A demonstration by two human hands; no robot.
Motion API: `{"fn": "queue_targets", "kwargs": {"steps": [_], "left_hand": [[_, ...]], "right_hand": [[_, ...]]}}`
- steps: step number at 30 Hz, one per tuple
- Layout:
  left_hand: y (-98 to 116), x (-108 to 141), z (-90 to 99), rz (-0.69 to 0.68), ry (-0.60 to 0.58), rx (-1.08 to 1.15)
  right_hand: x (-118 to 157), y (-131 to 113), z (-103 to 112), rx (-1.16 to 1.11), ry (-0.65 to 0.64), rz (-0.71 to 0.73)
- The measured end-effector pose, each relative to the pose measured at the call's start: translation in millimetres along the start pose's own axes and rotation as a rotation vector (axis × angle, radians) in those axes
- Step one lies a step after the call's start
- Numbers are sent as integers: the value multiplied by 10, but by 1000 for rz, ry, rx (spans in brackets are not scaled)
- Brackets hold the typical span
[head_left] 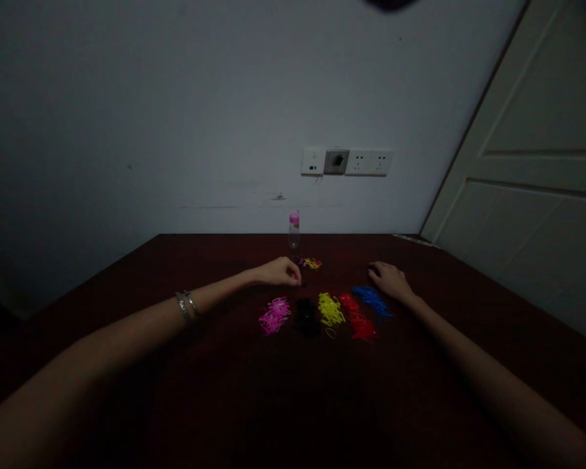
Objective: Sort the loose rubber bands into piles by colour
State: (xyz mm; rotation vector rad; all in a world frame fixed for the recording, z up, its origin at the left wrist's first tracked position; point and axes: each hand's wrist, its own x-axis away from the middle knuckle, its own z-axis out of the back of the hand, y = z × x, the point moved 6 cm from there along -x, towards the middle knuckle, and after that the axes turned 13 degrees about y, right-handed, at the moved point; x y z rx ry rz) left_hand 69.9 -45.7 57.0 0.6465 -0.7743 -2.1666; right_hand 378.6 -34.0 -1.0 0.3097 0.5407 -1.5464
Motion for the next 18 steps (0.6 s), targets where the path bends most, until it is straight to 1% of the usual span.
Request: {"fn": "queue_targets", "kwargs": {"steps": [2, 4, 6, 8, 10, 12, 16, 18], "left_hand": [[71, 103, -123, 16, -106, 39], [109, 170, -218, 6, -178, 73], [99, 181, -260, -10, -197, 92], [31, 134, -243, -9, -163, 112], [-90, 46, -170, 4, -90, 126], [-252, -56, -45, 20, 20, 104], [-645, -185, 275, 108, 302, -6], [-830, -186, 424, 175, 460, -39]], "right_hand": [[-1, 6, -4, 2, 1, -7], [0, 6, -5, 4, -2, -13], [1, 2, -1, 4, -5, -15], [4, -2, 3, 1, -10, -14], [4, 2, 9, -8, -12, -16], [-1, 11, 15, -19, -16, -19], [-48, -7, 24, -29, -38, -37], [-95, -100, 34, -30, -39, -8]]}}
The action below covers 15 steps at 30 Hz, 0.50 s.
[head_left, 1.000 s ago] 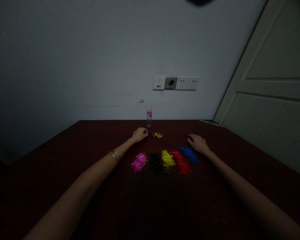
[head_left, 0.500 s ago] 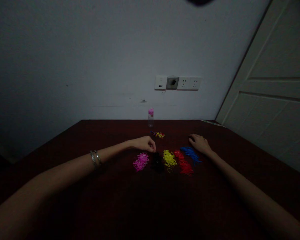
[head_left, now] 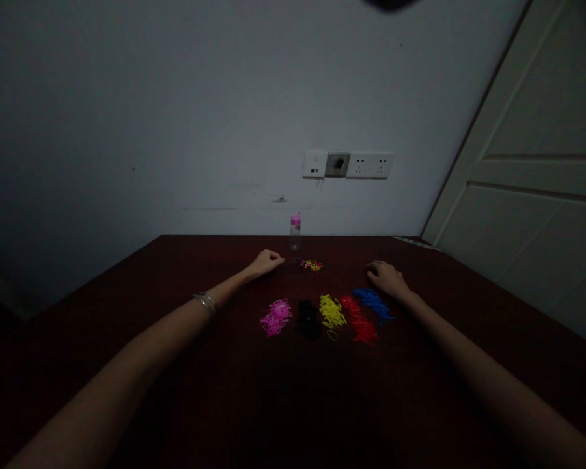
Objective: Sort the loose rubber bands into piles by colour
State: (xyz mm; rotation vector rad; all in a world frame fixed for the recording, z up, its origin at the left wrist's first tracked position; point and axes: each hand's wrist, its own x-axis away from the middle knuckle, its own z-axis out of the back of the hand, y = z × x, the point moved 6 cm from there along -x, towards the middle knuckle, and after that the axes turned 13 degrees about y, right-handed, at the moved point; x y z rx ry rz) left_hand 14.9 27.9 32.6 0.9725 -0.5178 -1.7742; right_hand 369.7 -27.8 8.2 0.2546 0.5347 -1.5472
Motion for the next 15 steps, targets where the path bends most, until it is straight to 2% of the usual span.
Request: {"fn": "queue_targets", "kwargs": {"steps": [3, 5, 8, 10, 15], "left_hand": [[-212, -45, 138, 108, 205, 22], [-288, -35, 176, 156, 277, 58], [-323, -10, 169, 182, 293, 108], [-332, 1, 153, 190, 281, 138], [-341, 9, 147, 171, 281, 147]], "right_hand": [[-77, -312, 0, -65, -1, 147], [-113, -591, -28, -173, -35, 273], [-156, -977, -80, -305, -78, 403], [-190, -1159, -118, -339, -89, 426], [-268, -1364, -196, -306, -96, 414]]}}
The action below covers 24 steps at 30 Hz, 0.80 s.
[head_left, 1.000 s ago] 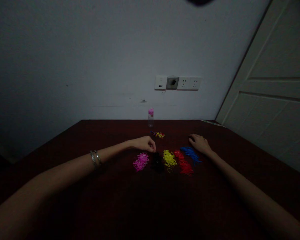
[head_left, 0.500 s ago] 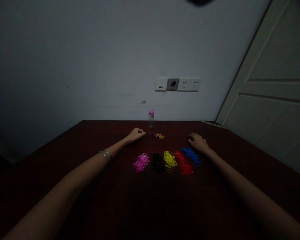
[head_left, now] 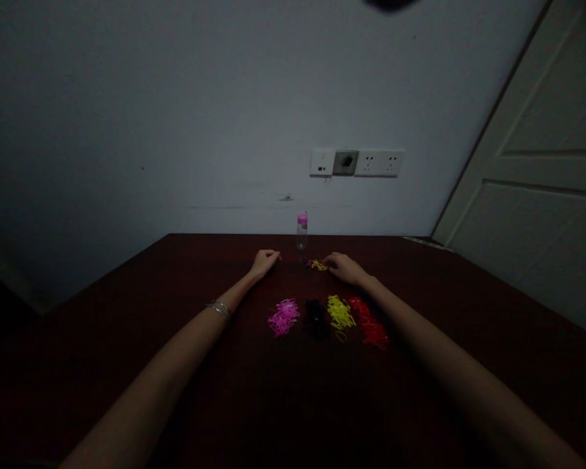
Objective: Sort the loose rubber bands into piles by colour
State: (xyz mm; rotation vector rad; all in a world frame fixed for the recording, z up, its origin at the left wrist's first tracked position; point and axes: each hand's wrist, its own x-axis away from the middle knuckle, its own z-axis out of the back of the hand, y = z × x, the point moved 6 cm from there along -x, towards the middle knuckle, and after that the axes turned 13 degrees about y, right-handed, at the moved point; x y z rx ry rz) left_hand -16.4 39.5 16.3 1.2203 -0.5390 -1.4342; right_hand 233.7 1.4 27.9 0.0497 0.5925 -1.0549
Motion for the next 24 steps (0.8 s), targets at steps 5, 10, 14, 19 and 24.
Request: {"fn": "queue_targets", "kwargs": {"steps": [5, 10, 14, 19, 24], "left_hand": [[1, 14, -1, 10, -2, 3], [-19, 0, -16, -1, -5, 22], [-52, -24, -25, -11, 0, 15], [-52, -29, -21, -14, 7, 8], [-9, -15, -1, -9, 11, -25]], "right_hand": [[-51, 15, -35, 12, -5, -12], [-64, 31, -50, 4, -2, -19], [-37, -13, 29, -26, 19, -3], [68, -120, 234, -104, 63, 53], [99, -90, 309, -176, 65, 46]]}}
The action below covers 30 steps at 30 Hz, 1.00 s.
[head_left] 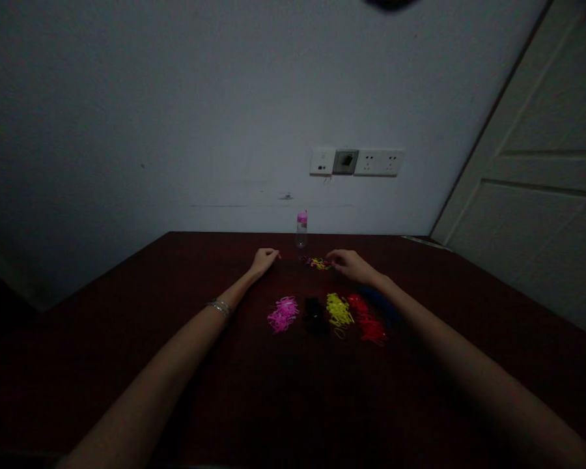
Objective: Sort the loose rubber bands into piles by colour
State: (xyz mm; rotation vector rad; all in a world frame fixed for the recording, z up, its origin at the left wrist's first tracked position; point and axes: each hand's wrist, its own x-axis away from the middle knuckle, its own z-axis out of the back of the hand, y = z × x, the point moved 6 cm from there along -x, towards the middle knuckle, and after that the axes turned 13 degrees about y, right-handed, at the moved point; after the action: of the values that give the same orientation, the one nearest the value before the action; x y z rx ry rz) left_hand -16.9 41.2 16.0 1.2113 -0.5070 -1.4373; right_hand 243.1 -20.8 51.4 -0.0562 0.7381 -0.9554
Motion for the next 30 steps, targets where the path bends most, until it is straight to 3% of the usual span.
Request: {"fn": "queue_targets", "kwargs": {"steps": [11, 16, 22, 30], "left_hand": [[-61, -23, -16, -14, -1, -19], [-73, -19, -13, -17, 0, -24], [-48, -6, -10, -12, -10, -26], [9, 21, -5, -18, -10, -28]], "right_hand": [[-98, 221, -302, 99, -94, -93], [-125, 245, -342, 98, -115, -92], [3, 59, -188, -46, -141, -104], [359, -336, -12, -446, -453, -208]]}}
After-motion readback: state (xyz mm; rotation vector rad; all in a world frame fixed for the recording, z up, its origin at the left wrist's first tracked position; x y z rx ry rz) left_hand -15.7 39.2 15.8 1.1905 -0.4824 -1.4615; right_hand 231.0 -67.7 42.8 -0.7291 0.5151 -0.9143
